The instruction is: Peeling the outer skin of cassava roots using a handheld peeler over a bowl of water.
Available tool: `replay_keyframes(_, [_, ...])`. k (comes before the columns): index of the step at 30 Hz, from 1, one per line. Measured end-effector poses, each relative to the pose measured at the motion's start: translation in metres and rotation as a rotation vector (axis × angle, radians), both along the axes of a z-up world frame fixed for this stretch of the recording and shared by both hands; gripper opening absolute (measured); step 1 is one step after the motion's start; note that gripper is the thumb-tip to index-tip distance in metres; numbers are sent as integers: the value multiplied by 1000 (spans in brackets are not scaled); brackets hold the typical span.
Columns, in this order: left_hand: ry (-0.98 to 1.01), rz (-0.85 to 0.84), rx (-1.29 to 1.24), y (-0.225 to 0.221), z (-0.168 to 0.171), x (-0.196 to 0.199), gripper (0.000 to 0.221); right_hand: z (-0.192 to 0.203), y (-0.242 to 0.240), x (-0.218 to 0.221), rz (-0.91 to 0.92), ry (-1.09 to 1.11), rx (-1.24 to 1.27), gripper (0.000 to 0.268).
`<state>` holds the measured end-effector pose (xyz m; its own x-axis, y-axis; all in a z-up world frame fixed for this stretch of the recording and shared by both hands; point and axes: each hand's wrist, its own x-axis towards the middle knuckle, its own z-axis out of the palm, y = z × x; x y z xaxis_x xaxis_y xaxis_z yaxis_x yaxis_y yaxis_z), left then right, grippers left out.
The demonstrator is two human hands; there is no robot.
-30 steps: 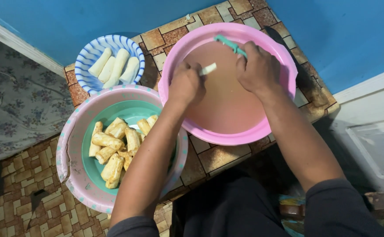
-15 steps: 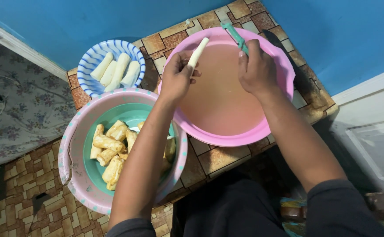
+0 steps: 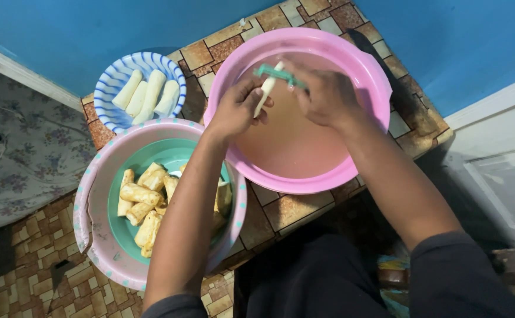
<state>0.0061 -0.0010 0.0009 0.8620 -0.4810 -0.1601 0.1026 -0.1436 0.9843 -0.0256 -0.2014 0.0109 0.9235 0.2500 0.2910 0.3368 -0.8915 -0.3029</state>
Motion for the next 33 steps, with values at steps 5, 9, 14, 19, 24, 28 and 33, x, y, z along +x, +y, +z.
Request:
replay_keyframes(5, [-21,57,-52,1,3,-1,22,-1,-11,3,-268,-91,145,37])
replay_keyframes(9, [-78,133,-57,0,6,-1,46,7,-5,-1,-270,51,180,19])
replay_keyframes(14, [-278,11,646,-11,-12,4,43,33,8,-3,-470,382,-73,34])
replay_keyframes(19, [-317,-238,1004,-16,-16,-2,37,14,-3,-1,-464,266,-27,34])
replay_keyframes(24, [-468,-17,499,-7,-11,-3,24,7,-9,-7,-211,-361,173,11])
replay_keyframes(28, [-146,85,149,-8,16,-14,19,-5,-3,-5,-5,-462,271,20])
replay_keyframes(33, [-330,108,-221,-2,-17,-1,28,-13,7,0,164,-444,300,22])
